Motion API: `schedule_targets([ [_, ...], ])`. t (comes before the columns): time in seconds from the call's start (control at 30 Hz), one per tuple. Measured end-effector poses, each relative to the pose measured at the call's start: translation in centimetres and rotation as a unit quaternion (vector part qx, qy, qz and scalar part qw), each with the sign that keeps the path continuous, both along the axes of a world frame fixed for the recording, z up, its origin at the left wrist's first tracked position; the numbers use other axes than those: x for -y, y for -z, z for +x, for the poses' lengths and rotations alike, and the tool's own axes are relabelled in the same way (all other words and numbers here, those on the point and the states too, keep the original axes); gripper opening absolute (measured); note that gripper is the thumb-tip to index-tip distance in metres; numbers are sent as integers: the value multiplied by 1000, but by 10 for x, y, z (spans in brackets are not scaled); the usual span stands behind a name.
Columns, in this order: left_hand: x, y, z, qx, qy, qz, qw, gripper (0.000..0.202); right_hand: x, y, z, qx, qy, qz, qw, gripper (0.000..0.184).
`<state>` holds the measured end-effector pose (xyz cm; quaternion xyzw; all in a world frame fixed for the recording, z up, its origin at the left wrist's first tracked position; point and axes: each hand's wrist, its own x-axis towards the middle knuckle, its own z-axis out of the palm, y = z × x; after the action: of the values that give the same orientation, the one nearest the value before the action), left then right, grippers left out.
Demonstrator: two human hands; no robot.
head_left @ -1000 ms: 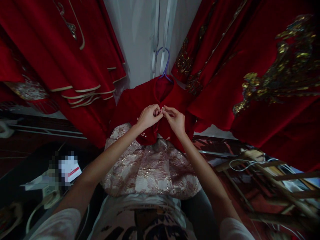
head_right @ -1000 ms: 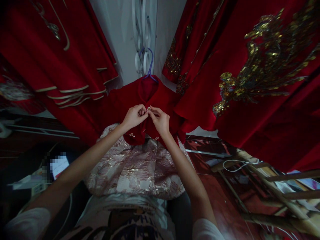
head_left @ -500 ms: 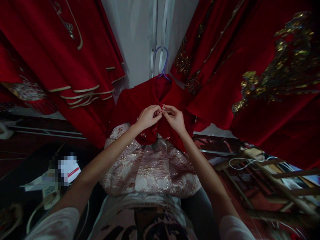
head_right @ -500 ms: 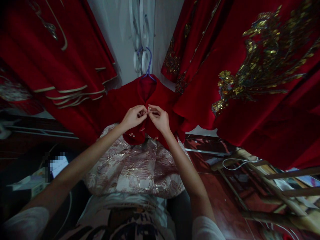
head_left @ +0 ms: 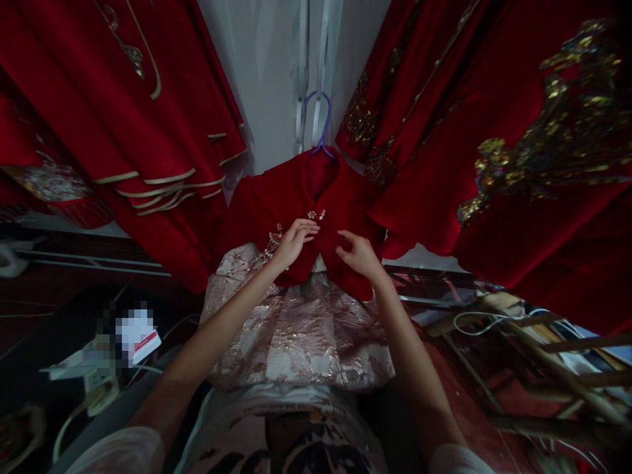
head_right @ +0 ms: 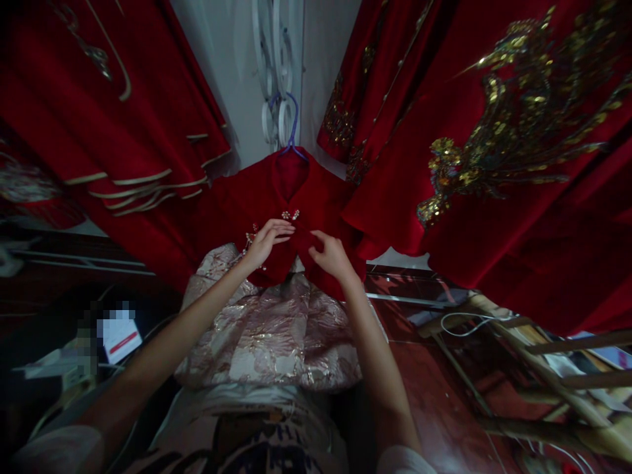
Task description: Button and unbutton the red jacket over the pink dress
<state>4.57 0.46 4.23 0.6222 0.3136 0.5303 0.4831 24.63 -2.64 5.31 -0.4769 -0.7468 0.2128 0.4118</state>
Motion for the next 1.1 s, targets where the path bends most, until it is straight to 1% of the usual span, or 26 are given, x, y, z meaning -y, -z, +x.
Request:
schedule_targets([
  [0.03, 0, 1, -1, -1, 5, -6, 1000, 16, -1, -3, 9, -14, 21, -4, 1000, 30],
  [0.07, 0, 3, -2, -6, 8, -8, 1000, 14, -1, -8, 17, -34, 38, -3, 999, 22],
  [0.1, 0, 5, -2, -12, 7, -7, 1000, 12, 1, -14, 22, -60, 45, -1, 997, 19],
  [0.17, -1, 11, -1, -27, 0, 0, 1000, 7, 9, -27, 25, -118, 36, 5, 992, 20],
  [0.23, 1, 16, 2, -36, -11, 13, 999, 5, 21, -42, 21, -169, 0, -2, 986, 26],
  [0.3, 6, 19, 3, -34, -25, 28, 999, 7, 32, -52, 13, -191, -50, -25, 980, 32],
  [0.37, 13, 19, 0, -29, -53, 41, 997, 7, 40, -58, 5, -186, -101, -56, 976, 36],
  [0.4, 16, 19, -3, -32, -81, 51, 995, 7, 43, -58, 2, -178, -124, -75, 973, 37],
  [0.47, 22, 20, -13, -49, -175, 80, 980, 6, 43, -55, -5, -171, -164, -116, 965, 38],
  [0.53, 22, 23, -26, -73, -290, 109, 948, 10, 40, -47, -14, -177, -197, -157, 951, 37],
  [0.57, 21, 26, -32, -80, -334, 113, 932, 13, 37, -42, -19, -183, -206, -170, 946, 36],
  [0.6, 18, 29, -38, -81, -360, 107, 923, 17, 34, -37, -24, -186, -209, -177, 944, 35],
  [0.63, 14, 32, -42, -76, -367, 94, 922, 20, 31, -31, -30, -185, -205, -178, 945, 34],
  [0.67, 10, 36, -46, -64, -356, 77, 929, 22, 27, -26, -35, -181, -196, -172, 948, 33],
  [0.73, 3, 42, -51, -33, -316, 48, 947, 23, 20, -16, -46, -175, -168, -149, 959, 33],
  [0.8, -2, 45, -52, -6, -286, 34, 958, 24, 11, -7, -56, -182, -135, -128, 966, 32],
  [0.9, -5, 46, -52, 17, -264, 18, 964, 26, -5, 5, -70, -208, -93, -111, 967, 31],
  [0.97, -5, 44, -52, 25, -250, 3, 968, 25, -15, 9, -80, -216, -78, -104, 968, 29],
  [1.03, -5, 42, -54, 24, -239, -4, 971, 22, -25, 11, -89, -193, -69, -91, 975, 25],
  [1.1, -5, 40, -55, 19, -230, -7, 973, 20, -30, 11, -96, -145, -57, -64, 986, 20],
])
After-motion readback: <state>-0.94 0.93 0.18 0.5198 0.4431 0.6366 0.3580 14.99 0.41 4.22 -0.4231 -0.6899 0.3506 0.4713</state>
